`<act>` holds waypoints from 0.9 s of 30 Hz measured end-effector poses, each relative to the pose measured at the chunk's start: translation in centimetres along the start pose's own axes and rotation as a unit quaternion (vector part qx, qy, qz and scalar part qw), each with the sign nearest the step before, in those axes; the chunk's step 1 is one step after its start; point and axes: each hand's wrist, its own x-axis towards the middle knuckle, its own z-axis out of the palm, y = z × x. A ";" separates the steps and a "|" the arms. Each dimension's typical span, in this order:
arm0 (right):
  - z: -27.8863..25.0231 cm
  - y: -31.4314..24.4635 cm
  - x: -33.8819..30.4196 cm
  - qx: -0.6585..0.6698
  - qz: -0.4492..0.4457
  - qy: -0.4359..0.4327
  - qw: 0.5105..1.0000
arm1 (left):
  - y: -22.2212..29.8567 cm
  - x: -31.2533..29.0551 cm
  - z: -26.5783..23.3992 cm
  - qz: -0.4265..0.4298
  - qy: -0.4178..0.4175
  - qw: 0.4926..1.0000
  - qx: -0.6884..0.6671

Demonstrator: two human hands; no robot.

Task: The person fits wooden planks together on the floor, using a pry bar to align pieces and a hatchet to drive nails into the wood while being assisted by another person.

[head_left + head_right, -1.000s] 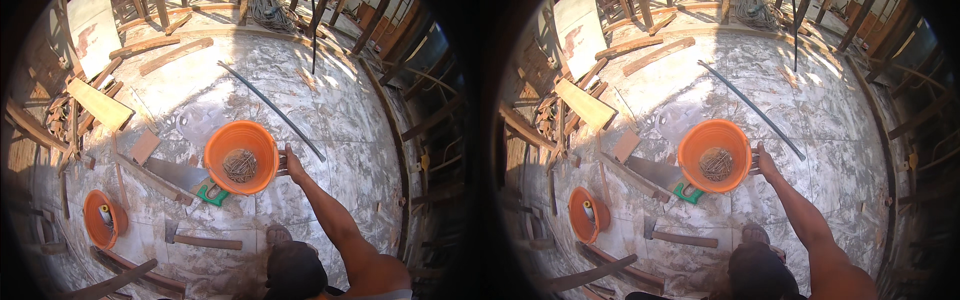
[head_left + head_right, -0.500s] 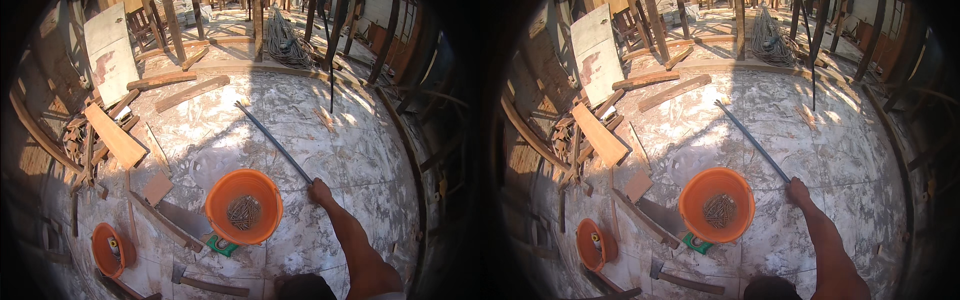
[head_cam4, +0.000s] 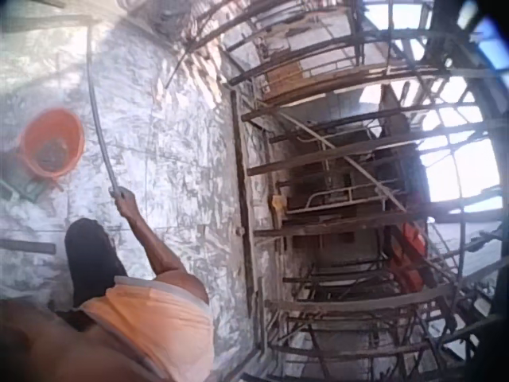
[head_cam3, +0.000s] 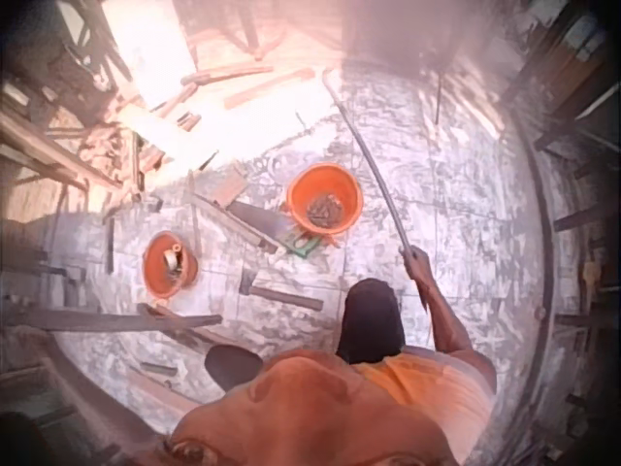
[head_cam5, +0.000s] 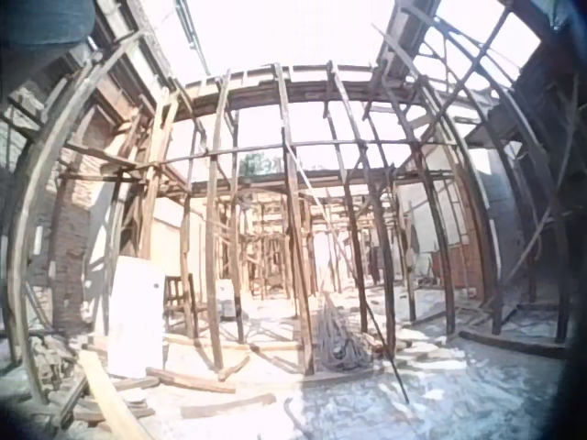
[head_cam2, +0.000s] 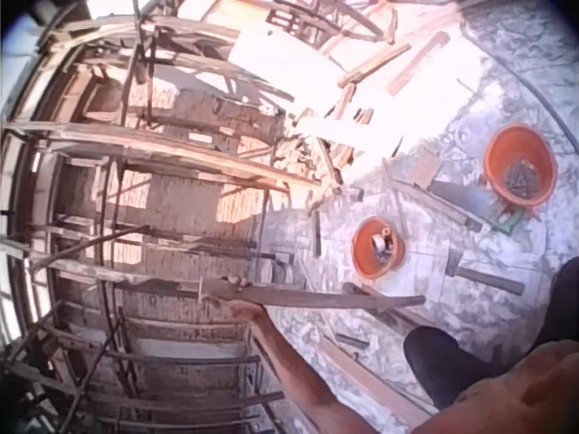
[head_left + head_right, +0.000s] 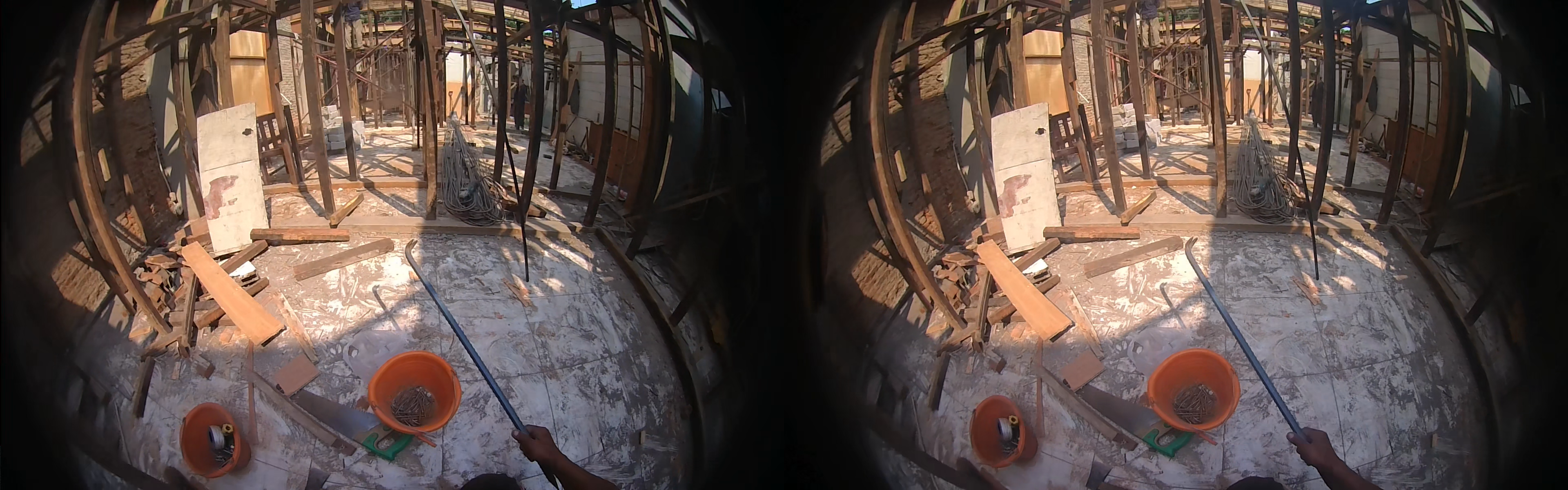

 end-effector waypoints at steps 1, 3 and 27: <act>0.4 -2.8 -0.7 0.003 -0.024 -0.021 0.999 | -0.1 0.3 -0.3 -0.011 -0.008 1.000 -0.015; 2.5 -8.8 -1.8 0.008 -0.066 -0.079 0.995 | 0.3 1.4 -1.6 -0.023 -0.014 0.999 -0.032; 8.2 -27.3 -20.5 -0.284 -0.405 -0.312 0.811 | 2.7 1.3 -5.5 0.012 -0.037 0.999 0.033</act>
